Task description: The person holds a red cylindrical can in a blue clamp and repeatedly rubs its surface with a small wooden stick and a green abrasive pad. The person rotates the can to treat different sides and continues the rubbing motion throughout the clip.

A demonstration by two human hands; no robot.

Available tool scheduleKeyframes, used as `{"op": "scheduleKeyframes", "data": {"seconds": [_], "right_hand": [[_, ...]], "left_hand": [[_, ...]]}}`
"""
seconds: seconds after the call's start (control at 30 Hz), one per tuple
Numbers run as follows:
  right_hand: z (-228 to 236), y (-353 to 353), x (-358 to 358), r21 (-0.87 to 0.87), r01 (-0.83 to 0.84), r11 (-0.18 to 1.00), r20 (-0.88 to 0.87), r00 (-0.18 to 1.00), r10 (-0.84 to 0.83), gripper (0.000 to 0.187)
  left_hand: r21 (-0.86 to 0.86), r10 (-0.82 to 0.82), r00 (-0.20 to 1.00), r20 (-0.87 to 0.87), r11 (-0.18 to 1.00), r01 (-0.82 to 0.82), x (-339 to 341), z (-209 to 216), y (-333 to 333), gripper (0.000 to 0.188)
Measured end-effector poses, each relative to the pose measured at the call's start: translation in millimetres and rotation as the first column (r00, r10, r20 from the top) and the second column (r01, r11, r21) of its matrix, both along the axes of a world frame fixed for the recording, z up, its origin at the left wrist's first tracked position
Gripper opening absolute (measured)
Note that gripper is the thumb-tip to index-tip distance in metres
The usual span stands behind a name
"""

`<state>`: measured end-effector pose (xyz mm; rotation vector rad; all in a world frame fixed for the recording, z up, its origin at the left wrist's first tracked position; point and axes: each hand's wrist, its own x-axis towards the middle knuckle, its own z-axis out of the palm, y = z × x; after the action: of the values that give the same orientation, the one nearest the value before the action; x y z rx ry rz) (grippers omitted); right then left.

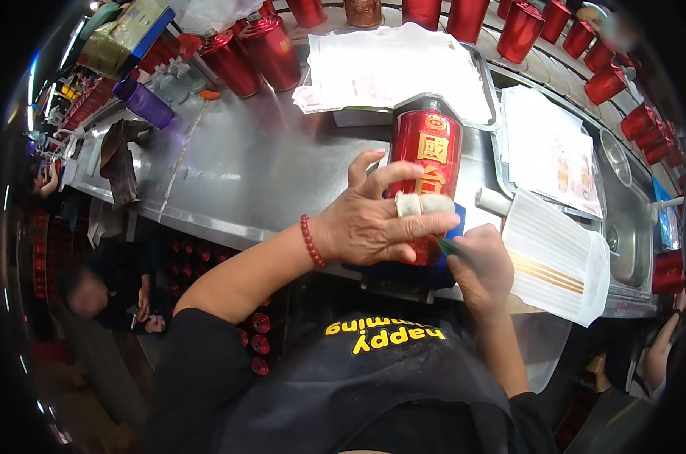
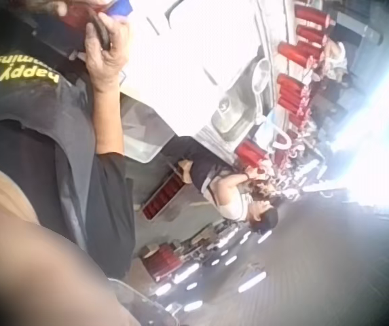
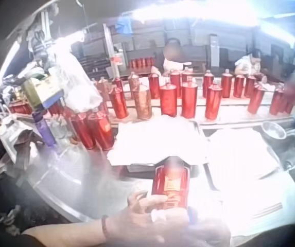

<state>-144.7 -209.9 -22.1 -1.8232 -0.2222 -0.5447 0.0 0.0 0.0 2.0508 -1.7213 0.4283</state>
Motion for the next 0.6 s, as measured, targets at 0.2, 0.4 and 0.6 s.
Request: {"op": "scheduleKeyframes", "data": {"seconds": [0.2,0.4,0.6], "right_hand": [[-5.7,-1.9,0.4,0.288,0.063,0.956,-0.117,0.993,-0.030,0.017],[-14.3,-14.9,-1.6,0.337,0.174,0.925,-0.121,0.983,-0.141,0.015],[-4.3,-15.6,-0.4,0.395,0.233,0.889,-0.187,0.967,-0.170,0.013]], "left_hand": [[0.004,-0.111,0.993,0.045,0.994,0.110,36.3,10.5,-16.7,0.057],[-0.056,-0.127,0.987,0.102,0.990,0.133,56.3,13.8,-33.3,0.051],[-0.059,-0.229,0.973,-0.003,0.972,0.229,-19.1,6.8,-7.0,0.027]]}}
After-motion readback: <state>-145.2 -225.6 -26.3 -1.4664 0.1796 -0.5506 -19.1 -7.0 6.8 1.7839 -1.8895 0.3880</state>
